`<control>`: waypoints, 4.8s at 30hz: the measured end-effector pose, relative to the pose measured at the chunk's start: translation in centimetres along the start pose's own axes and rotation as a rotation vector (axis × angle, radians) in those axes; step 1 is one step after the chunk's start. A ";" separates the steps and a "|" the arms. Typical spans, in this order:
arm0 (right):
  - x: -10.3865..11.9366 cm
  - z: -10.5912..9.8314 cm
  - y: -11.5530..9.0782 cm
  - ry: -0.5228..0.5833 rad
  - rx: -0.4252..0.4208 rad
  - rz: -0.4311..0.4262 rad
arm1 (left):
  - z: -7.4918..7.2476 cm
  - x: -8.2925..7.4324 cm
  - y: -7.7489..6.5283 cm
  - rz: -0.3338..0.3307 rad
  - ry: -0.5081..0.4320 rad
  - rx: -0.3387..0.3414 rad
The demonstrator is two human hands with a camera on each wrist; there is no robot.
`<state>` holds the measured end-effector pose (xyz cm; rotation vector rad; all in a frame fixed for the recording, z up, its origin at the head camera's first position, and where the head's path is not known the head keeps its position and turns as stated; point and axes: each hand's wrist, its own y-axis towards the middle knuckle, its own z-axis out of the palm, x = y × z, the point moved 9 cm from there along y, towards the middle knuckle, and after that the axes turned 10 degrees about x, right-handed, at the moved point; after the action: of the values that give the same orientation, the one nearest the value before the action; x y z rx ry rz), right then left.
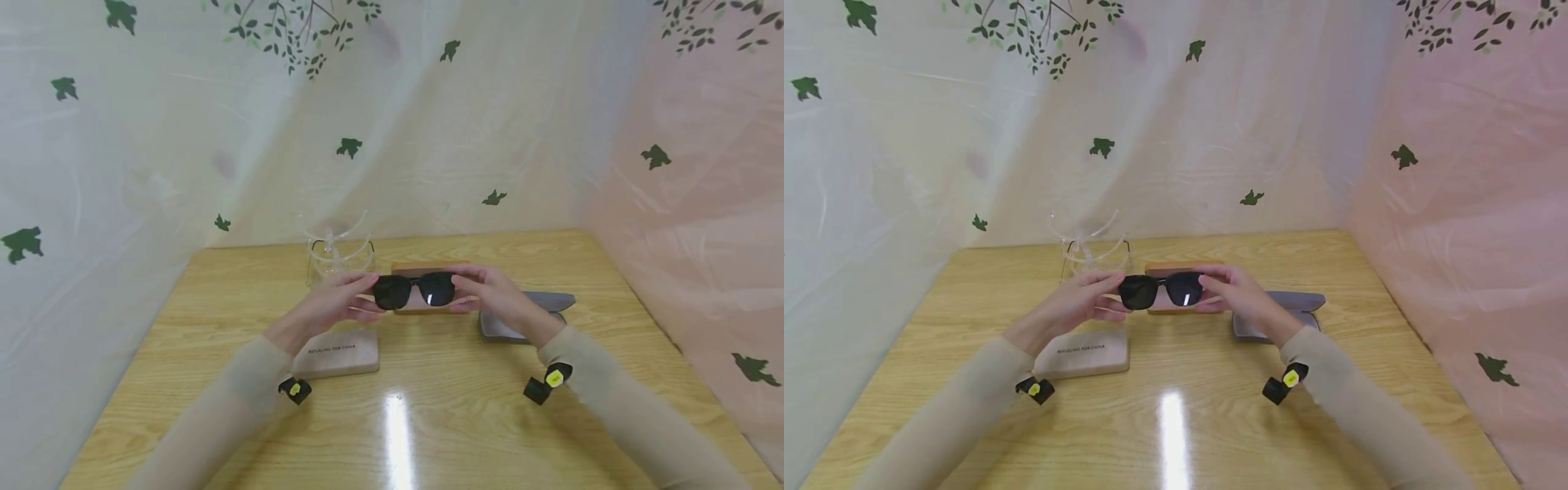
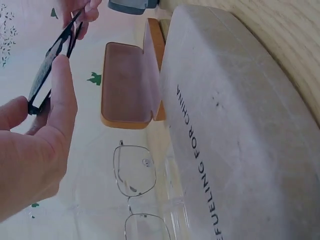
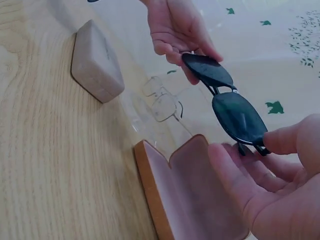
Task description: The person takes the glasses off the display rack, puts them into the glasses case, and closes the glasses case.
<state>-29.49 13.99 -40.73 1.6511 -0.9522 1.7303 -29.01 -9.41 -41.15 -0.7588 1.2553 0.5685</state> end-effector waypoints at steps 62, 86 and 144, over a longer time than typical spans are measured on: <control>-5.1 0.8 1.1 0.492 -0.107 0.164 | 1.0 5.0 5.4 -0.169 -0.122 -0.173; -4.3 1.5 0.6 0.438 -0.073 0.135 | 1.3 4.5 3.9 -0.255 -0.028 -0.102; -4.9 -1.7 2.6 0.187 -0.195 0.204 | -0.8 3.7 4.6 -0.267 0.110 -0.216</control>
<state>-32.14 14.23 -45.84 1.2823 -1.1906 1.8213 -32.07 -7.18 -45.69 -1.1325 1.1794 0.4516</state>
